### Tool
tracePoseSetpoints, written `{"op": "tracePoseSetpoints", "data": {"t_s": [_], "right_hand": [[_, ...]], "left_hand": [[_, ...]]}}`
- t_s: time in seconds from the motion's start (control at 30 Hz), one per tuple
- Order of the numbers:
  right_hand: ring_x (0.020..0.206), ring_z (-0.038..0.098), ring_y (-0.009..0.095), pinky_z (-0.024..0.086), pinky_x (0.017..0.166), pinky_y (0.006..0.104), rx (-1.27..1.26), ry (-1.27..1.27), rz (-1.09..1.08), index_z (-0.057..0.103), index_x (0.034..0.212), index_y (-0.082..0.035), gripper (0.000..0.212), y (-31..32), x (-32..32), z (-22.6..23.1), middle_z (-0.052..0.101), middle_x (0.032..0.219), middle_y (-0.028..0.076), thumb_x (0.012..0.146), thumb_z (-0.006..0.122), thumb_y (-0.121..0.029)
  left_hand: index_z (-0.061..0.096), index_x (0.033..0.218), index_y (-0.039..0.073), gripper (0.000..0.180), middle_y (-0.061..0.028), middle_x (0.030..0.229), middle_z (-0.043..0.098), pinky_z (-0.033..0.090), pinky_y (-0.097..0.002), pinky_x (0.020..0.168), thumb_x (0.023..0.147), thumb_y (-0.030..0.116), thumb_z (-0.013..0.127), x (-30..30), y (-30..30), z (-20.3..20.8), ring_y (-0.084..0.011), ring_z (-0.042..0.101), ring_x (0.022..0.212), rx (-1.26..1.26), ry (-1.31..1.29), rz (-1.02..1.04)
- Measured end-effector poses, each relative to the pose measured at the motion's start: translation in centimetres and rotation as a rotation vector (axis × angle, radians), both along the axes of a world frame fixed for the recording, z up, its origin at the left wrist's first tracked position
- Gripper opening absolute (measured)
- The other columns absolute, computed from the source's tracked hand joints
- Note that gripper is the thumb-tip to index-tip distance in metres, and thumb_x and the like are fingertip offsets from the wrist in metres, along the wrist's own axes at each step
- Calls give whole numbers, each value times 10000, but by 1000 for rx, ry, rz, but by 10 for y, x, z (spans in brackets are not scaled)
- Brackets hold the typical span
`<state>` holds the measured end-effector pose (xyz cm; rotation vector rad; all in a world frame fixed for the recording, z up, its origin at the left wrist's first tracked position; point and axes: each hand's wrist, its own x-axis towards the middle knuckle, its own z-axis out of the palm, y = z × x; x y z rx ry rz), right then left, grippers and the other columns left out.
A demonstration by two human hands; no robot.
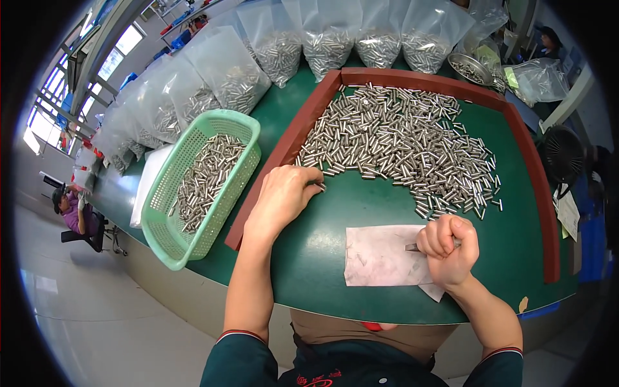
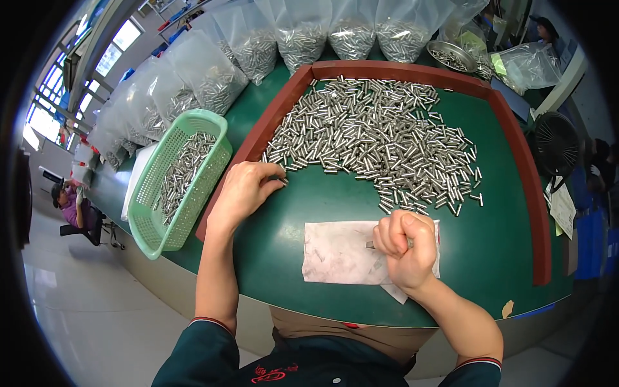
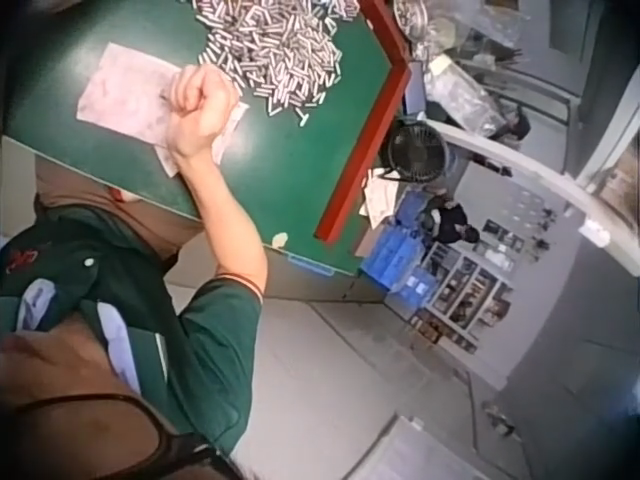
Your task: Picking and assembling small metal pins or components by hand at a workbench.
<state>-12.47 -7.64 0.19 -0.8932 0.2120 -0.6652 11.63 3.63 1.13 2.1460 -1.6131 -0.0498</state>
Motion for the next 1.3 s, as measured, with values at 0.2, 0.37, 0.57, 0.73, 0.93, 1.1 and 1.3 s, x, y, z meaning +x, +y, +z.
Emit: {"op": "tracePoseSetpoints", "data": {"t_s": [0.2,0.37,0.57,0.73,0.93,1.1,1.3], "right_hand": [[395,168,86,168,404,254,14,14,-14,279,479,-88,375,-2,-2,0,249,413,-4,825,357,-209],[396,168,87,169,400,252,48,8,-2,277,481,-91,365,-1,1,0,250,413,-2,821,350,-203],[360,162,84,179,399,249,-6,57,-10,278,484,-123,362,-2,0,-2,234,399,-25,820,323,-248],[373,165,86,171,396,250,36,40,-14,278,481,-106,363,-1,1,-1,239,405,-13,818,337,-228],[384,167,85,163,392,249,82,25,-14,277,477,-91,363,-2,0,1,249,407,0,815,346,-202],[388,165,84,163,395,248,83,29,-19,277,477,-89,357,-1,0,1,249,409,1,812,343,-193],[393,164,82,165,400,247,91,36,-16,277,477,-87,347,-1,0,1,249,414,0,805,340,-179]], "left_hand": [[563,687,-12,81,-173,604,554,429,-405,538,674,65,585,-18,-7,-4,-329,547,569,3,-59,-27],[466,624,-8,101,-172,538,507,418,-416,493,667,29,550,-37,-17,-15,-331,533,532,-32,-238,-28],[552,782,13,98,-25,468,403,317,-248,413,701,34,604,-44,-22,-11,-96,389,410,-365,365,-3],[553,872,21,101,51,592,450,294,-171,474,774,14,577,-64,-24,-14,-10,378,520,-529,672,-137],[543,875,8,76,26,728,518,334,-163,524,803,26,560,-64,-26,-23,-8,430,591,-468,771,-156],[538,868,7,71,25,749,519,341,-163,531,804,27,560,-61,-28,-27,-8,427,591,-436,789,-148],[533,864,5,62,30,756,513,330,-158,527,808,25,553,-61,-28,-29,-4,417,588,-419,817,-154]]}}
